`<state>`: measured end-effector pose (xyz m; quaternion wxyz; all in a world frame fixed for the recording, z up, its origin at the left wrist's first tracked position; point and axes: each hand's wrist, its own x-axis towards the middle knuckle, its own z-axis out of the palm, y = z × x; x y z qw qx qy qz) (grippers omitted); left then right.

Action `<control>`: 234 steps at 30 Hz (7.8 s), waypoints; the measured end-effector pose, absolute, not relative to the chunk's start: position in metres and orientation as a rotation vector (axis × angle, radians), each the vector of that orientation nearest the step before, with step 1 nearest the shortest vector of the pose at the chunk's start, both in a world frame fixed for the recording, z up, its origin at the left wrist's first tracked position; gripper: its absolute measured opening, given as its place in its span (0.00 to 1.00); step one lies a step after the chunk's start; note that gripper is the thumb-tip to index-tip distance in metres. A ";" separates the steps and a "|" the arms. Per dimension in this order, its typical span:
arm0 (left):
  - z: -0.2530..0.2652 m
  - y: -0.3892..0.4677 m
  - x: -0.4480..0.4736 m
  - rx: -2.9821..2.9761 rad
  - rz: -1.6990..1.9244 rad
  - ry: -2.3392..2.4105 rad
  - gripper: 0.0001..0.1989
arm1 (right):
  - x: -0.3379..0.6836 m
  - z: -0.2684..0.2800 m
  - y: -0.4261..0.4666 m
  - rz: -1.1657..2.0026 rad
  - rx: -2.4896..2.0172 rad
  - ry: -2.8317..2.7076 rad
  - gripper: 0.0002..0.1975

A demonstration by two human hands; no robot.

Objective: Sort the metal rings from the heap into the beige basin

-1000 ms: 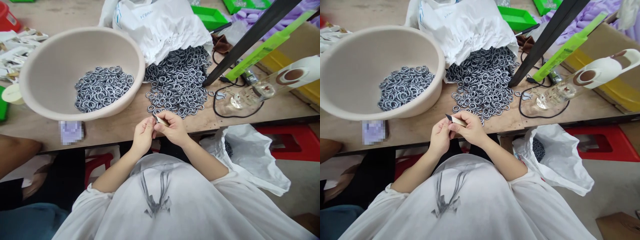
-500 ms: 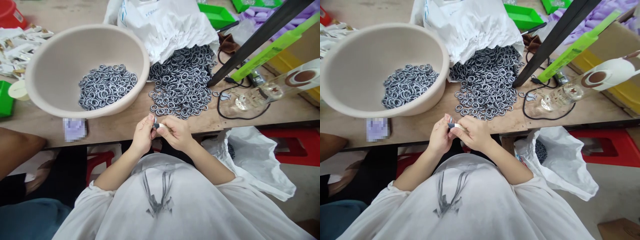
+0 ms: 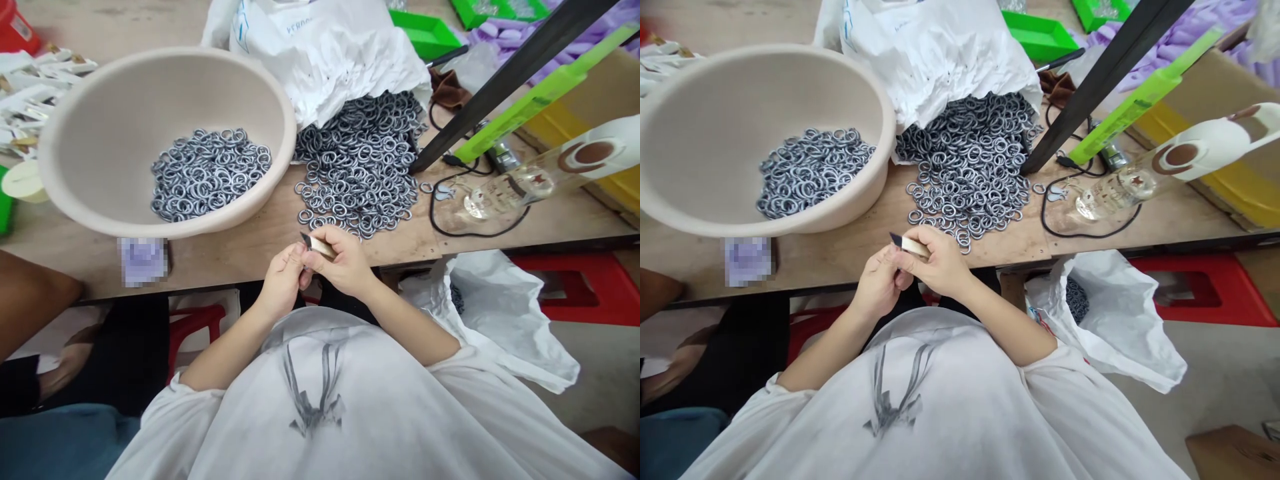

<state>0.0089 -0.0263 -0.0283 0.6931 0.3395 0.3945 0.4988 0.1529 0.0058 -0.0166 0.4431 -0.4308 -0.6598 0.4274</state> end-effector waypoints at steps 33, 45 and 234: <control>-0.018 -0.021 0.002 0.676 1.114 0.813 0.25 | 0.150 -0.009 0.005 0.976 -1.067 -1.723 0.21; -0.016 -0.030 0.000 0.741 0.987 0.712 0.25 | 0.158 -0.013 0.011 0.688 -1.362 -2.003 0.22; -0.022 -0.015 0.004 0.578 0.809 0.755 0.18 | 0.151 -0.026 0.002 1.445 -0.891 -1.319 0.18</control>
